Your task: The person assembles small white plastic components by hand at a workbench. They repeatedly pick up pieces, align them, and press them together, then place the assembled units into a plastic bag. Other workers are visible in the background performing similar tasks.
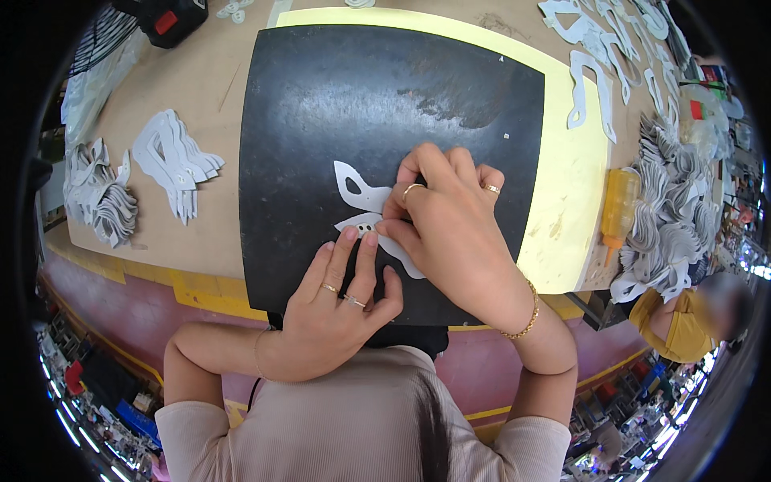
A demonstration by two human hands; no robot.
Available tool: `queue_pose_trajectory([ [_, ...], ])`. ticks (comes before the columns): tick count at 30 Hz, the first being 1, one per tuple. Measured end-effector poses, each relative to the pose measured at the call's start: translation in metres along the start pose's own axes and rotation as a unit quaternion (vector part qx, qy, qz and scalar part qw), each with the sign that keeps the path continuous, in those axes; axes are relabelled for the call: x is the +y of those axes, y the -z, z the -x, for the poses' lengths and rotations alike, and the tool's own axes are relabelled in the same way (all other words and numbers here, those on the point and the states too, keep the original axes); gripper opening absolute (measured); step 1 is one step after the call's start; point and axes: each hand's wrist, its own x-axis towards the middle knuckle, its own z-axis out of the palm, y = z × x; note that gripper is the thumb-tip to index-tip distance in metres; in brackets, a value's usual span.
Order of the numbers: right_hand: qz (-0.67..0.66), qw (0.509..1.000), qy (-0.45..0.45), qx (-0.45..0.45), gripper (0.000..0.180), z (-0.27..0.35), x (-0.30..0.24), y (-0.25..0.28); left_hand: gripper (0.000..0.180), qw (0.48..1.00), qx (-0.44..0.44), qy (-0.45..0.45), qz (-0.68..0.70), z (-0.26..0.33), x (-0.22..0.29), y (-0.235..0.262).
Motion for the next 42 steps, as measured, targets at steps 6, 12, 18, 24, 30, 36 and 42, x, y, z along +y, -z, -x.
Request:
queue_pose_trajectory([
  [6, -0.033, 0.999, -0.026, 0.004, 0.015, 0.002, 0.002, -0.004, 0.022, 0.999, -0.005, 0.005, 0.039, 0.004, -0.002, 0.003],
  [12, -0.021, 1.0, -0.013, 0.002, 0.015, -0.001, 0.001, -0.002, 0.022, 0.999, -0.01, 0.003, 0.032, 0.003, -0.001, 0.004],
  [18, -0.008, 1.0, -0.009, -0.017, 0.015, -0.005, 0.0, 0.0, 0.021, 0.999, -0.016, -0.001, 0.035, 0.001, -0.002, 0.005],
  [24, -0.022, 0.999, -0.015, -0.032, 0.015, -0.008, 0.003, 0.002, 0.019, 1.0, -0.004, 0.001, 0.029, 0.0, -0.001, 0.001],
  [30, -0.021, 0.999, -0.019, -0.034, 0.015, -0.008, 0.0, 0.002, 0.017, 1.0, -0.009, -0.006, 0.021, -0.003, -0.003, 0.004],
  [36, 0.009, 1.0, -0.007, -0.027, 0.014, -0.008, -0.005, 0.002, 0.017, 1.0, -0.001, -0.01, 0.0, -0.006, -0.002, 0.004],
  [42, 0.083, 0.996, 0.044, 0.005, 0.013, -0.01, 0.0, 0.0, 0.02, 0.999, -0.007, -0.035, -0.012, -0.012, 0.0, 0.01],
])
